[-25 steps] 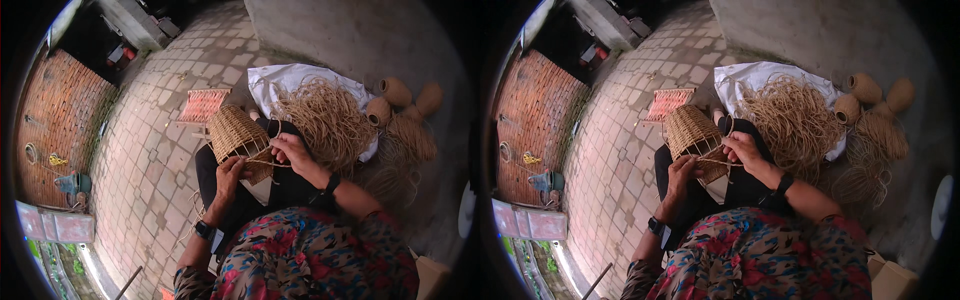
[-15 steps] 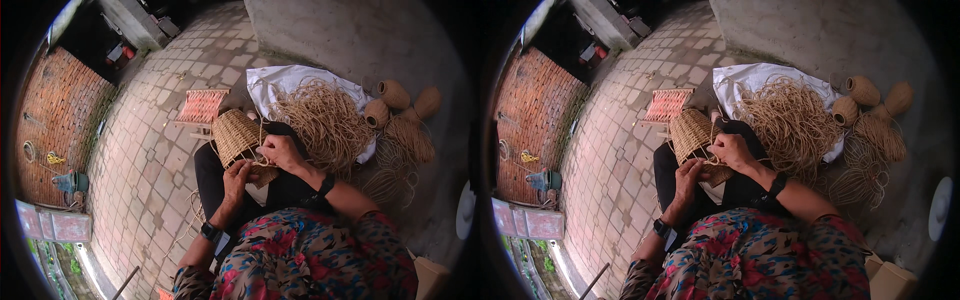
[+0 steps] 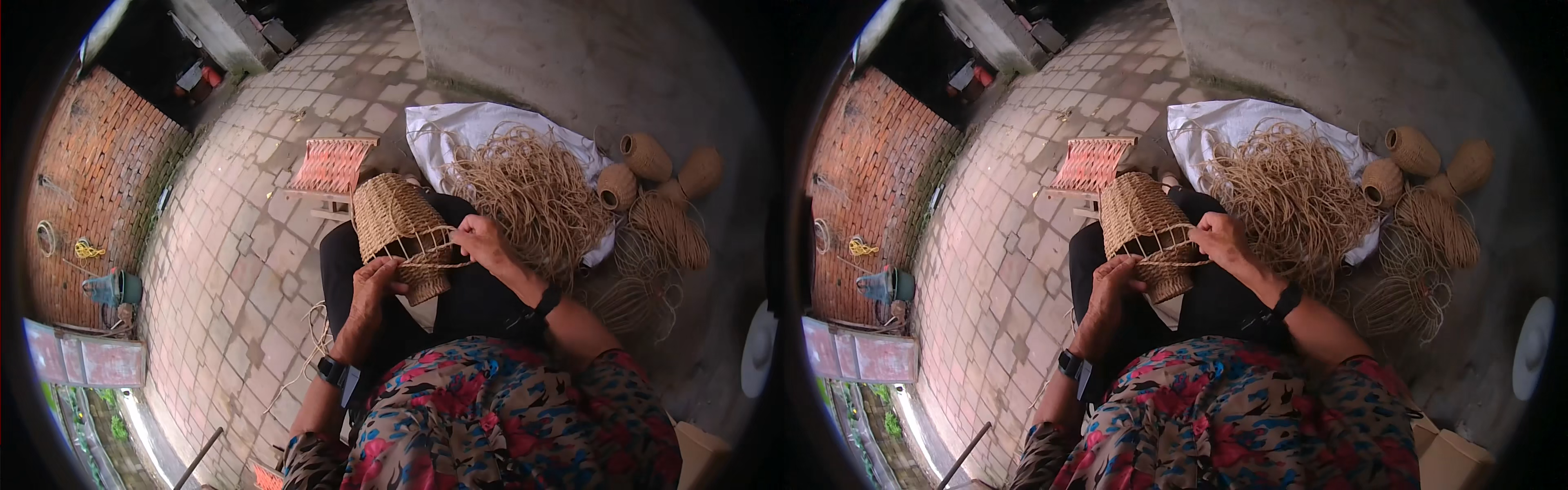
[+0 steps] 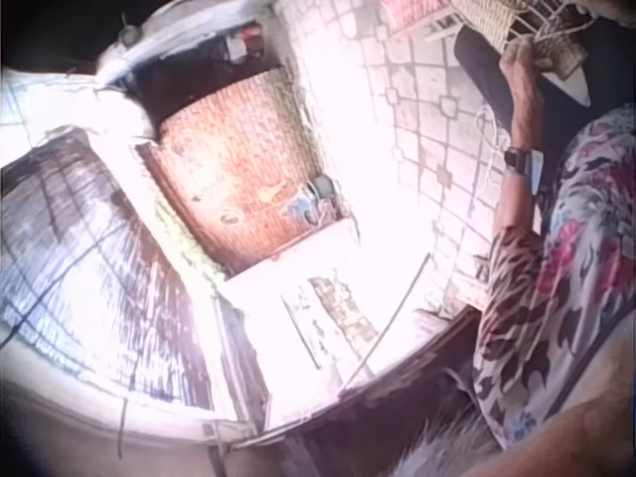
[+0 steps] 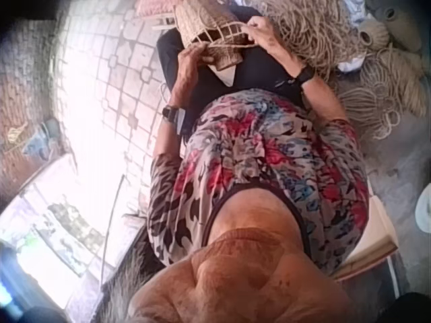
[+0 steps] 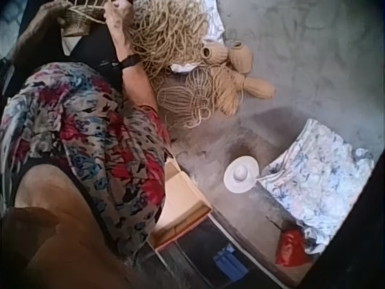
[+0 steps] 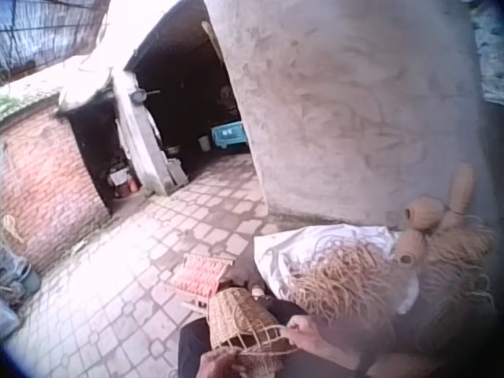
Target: The recorder is weaving a small basket-like object using flexible fibers.
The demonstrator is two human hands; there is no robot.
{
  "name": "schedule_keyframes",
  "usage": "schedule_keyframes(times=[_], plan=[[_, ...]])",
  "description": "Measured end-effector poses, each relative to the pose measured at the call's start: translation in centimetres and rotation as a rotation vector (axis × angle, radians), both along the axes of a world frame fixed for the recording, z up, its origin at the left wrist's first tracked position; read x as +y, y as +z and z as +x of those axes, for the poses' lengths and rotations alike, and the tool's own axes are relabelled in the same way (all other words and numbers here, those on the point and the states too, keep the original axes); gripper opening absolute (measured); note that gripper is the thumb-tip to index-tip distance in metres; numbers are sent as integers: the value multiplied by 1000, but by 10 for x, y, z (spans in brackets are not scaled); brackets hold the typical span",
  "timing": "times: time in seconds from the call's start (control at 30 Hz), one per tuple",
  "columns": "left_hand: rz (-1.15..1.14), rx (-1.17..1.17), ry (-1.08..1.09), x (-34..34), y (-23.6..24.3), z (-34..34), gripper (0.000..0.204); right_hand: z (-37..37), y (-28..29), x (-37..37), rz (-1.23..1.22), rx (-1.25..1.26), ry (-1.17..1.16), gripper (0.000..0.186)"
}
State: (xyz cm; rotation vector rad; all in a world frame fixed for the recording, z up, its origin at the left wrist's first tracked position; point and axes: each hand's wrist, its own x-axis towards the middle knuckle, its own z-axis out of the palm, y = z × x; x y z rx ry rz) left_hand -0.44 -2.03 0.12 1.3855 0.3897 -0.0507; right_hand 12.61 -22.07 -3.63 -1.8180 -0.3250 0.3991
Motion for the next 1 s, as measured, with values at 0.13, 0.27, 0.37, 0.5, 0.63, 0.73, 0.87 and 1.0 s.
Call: schedule_keyframes(times=[0.13, 0.27, 0.37, 0.5, 0.63, 0.73, 0.87, 1.0], plan=[[-10, -15, -5, 3, -4, -1, 31, 21, -38, -30, -307, -461, -267, 23], [410, -9, 51, 5, 0, -4, 27, 55, -54, -117, 356, 450, -208, 19], [1152, -241, 296, -14, 26, 3, 18, 63, -70, -171, 545, 502, -181, 10], [1119, -395, 67, -23, 30, 15, 22, 65, -69, -172, 625, 542, -248, 9], [1097, -331, -211, -31, 30, 31, 23, 73, -46, -140, 455, 400, -61, 10], [947, -262, -208, -29, 20, 35, 22, 62, 1, -88, 447, 404, 185, 12], [853, -219, -195, -34, 17, 37, 21, 42, 19, -18, 461, 383, 225, 14], [803, -187, -198, -35, 17, 37, 21, 21, 9, 21, 74, 125, 164, 14]])
